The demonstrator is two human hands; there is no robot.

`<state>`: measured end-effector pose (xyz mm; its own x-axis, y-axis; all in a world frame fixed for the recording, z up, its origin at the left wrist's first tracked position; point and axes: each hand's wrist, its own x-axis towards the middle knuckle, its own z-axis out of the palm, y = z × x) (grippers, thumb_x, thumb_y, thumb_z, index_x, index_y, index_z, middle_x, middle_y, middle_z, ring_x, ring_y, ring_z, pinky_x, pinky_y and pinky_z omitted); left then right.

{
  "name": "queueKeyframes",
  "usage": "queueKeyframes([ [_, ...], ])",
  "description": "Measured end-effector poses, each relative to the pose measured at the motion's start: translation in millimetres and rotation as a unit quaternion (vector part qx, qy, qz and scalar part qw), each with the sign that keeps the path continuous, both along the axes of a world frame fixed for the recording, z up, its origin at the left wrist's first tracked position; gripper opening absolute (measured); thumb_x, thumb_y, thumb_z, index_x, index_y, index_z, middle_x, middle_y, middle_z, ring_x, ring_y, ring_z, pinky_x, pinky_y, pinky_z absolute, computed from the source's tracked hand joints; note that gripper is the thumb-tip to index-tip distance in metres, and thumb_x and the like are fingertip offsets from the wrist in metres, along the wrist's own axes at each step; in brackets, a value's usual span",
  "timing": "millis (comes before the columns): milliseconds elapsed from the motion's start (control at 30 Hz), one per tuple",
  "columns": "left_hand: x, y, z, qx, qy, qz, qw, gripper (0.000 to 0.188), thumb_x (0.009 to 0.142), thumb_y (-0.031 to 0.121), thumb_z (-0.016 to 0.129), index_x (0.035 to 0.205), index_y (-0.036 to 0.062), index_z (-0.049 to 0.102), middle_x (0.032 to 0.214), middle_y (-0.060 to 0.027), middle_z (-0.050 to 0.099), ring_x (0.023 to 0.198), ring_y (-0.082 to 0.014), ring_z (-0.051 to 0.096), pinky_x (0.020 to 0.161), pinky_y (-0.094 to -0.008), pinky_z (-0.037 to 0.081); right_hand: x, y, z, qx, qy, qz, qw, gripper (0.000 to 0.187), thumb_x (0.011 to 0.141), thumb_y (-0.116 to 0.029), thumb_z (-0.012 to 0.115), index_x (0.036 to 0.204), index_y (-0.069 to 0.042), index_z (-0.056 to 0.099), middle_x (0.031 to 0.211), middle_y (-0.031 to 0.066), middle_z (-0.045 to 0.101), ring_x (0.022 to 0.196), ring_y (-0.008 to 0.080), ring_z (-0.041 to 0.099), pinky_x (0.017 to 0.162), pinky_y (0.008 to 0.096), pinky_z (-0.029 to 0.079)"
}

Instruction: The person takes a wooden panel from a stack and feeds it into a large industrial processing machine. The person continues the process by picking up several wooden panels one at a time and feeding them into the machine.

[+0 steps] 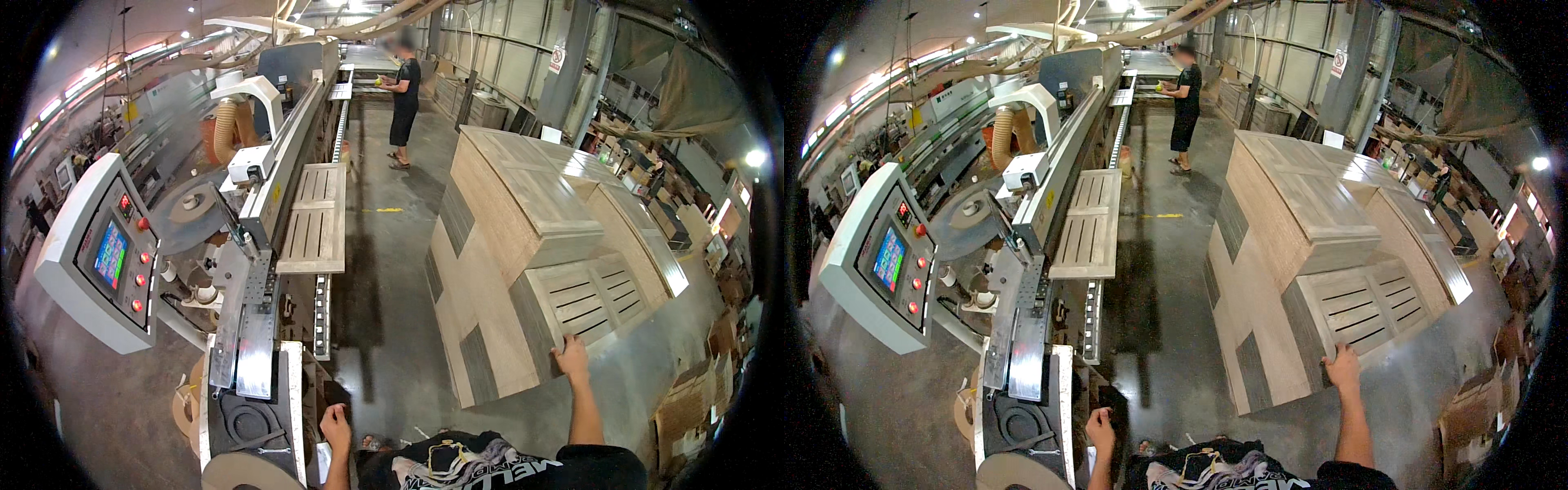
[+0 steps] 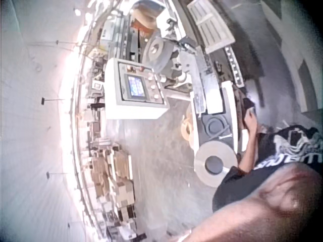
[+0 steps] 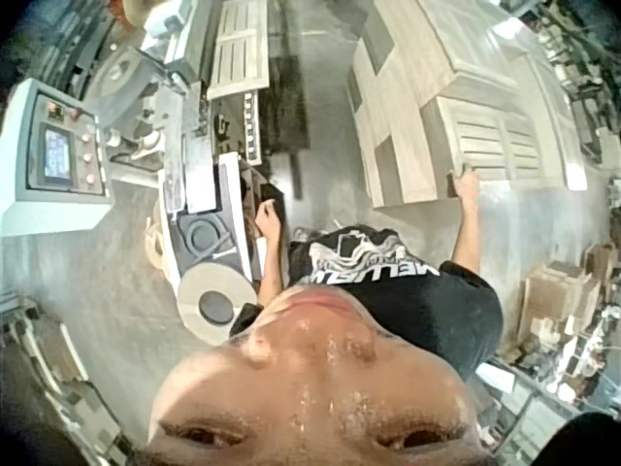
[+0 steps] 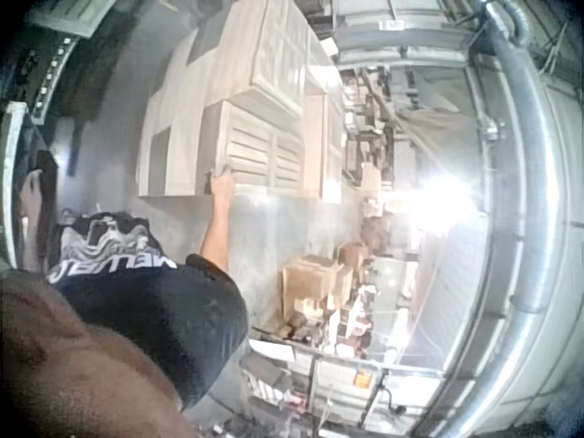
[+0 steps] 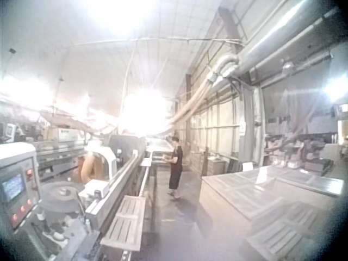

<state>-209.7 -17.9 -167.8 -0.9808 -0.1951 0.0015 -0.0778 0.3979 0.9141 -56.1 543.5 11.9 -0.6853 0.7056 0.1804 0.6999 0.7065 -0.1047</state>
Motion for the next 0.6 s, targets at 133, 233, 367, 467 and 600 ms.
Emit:
queueKeyframes([
  [133, -21, 31, 22, 0.039, 0.015, -0.025, 0.999, 0.033, 0.098, 0.028, 0.056, 0.093, -0.0024, 0.067, 0.081, -0.013, 0.067, 0.075, -0.0213, 0.064, 0.072, -0.0333, 0.049, 1, 4, -2, -0.014, 0.042, 0.013, 0.999, 0.054, 0.074, -0.025, 0.079, 0.119, -0.004, 0.058, 0.112, 0.0227, 0.06, 0.108, 0.0408, 0.056, 0.09, 0.0483, 0.047],
  [233, -33, 80, 58, 0.044, 0.001, -0.082, 0.996, 0.033, 0.098, 0.028, 0.057, 0.095, -0.0033, 0.067, 0.083, -0.0109, 0.069, 0.075, -0.0186, 0.064, 0.074, -0.0326, 0.05, -1, 7, -13, -0.021, 0.101, 0.032, 0.994, 0.05, 0.071, -0.019, 0.08, 0.113, -0.005, 0.058, 0.11, 0.0215, 0.06, 0.106, 0.0402, 0.056, 0.089, 0.0477, 0.046],
  [367, -35, 180, 61, 0.27, -0.126, -0.223, 0.928, 0.041, 0.101, 0.036, 0.054, 0.111, -0.0037, 0.061, 0.095, -0.0111, 0.067, 0.088, -0.0186, 0.065, 0.083, -0.0326, 0.052, -2, -7, -13, -0.024, 0.146, 0.039, 0.988, 0.048, 0.07, -0.018, 0.08, 0.112, -0.005, 0.059, 0.108, 0.0211, 0.06, 0.104, 0.0404, 0.056, 0.089, 0.0476, 0.045],
  [467, -19, 268, 75, 0.361, -0.315, -0.315, 0.819, 0.066, 0.098, 0.055, 0.051, 0.127, -0.0048, 0.053, 0.111, -0.0138, 0.065, 0.098, -0.0239, 0.064, 0.09, -0.0374, 0.051, -1, -31, -19, -0.046, 0.155, 0.093, 0.982, 0.043, 0.072, -0.019, 0.079, 0.109, -0.008, 0.062, 0.108, 0.021, 0.06, 0.104, 0.0392, 0.056, 0.088, 0.0478, 0.045],
  [600, 41, 362, 96, 0.397, -0.421, -0.349, 0.737, 0.089, 0.092, 0.064, 0.051, 0.143, -0.0072, 0.036, 0.129, -0.017, 0.058, 0.113, -0.0268, 0.058, 0.1, -0.0403, 0.044, 4, -78, 4, -0.256, 0.169, 0.217, 0.927, 0.045, 0.079, -0.028, 0.077, 0.113, -0.004, 0.061, 0.112, 0.0176, 0.064, 0.103, 0.036, 0.062, 0.09, 0.0416, 0.049],
])
